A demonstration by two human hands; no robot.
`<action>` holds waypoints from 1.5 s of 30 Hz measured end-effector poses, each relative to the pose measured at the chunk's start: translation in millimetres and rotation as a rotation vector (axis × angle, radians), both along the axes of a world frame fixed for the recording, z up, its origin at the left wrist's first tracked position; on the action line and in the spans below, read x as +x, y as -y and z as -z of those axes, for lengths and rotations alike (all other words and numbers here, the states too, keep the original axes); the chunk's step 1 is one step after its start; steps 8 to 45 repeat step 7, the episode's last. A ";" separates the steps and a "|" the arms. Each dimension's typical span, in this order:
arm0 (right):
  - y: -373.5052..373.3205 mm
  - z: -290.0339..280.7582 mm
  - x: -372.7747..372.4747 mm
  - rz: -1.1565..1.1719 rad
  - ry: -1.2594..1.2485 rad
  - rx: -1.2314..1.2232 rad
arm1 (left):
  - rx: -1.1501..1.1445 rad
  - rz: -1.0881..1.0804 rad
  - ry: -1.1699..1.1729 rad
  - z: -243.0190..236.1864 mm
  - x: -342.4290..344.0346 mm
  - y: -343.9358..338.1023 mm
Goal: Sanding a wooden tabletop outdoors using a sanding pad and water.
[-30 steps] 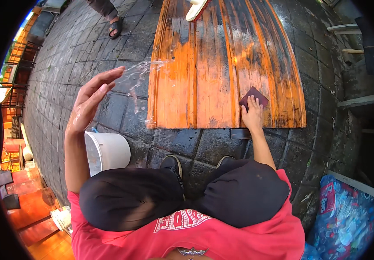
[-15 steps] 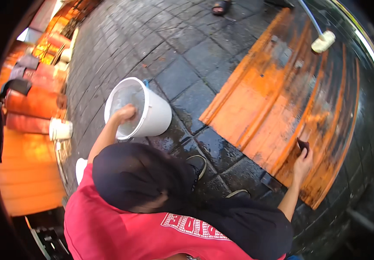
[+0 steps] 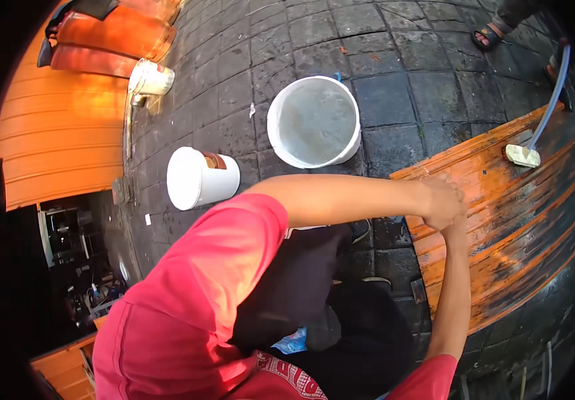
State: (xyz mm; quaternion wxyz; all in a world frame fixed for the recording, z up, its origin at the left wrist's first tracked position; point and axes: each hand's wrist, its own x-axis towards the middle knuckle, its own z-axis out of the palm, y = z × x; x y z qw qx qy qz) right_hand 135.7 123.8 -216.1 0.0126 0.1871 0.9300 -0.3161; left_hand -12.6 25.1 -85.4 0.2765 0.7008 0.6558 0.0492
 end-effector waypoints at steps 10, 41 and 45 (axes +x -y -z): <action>38.9 -24.8 -41.2 0.210 0.065 -0.186 | 0.173 -0.930 0.506 -73.6 -47.4 160.8; 38.9 -24.8 -41.2 0.210 0.065 -0.186 | 0.173 -0.930 0.506 -73.6 -47.4 160.8; 38.9 -24.8 -41.2 0.210 0.065 -0.186 | 0.173 -0.930 0.506 -73.6 -47.4 160.8</action>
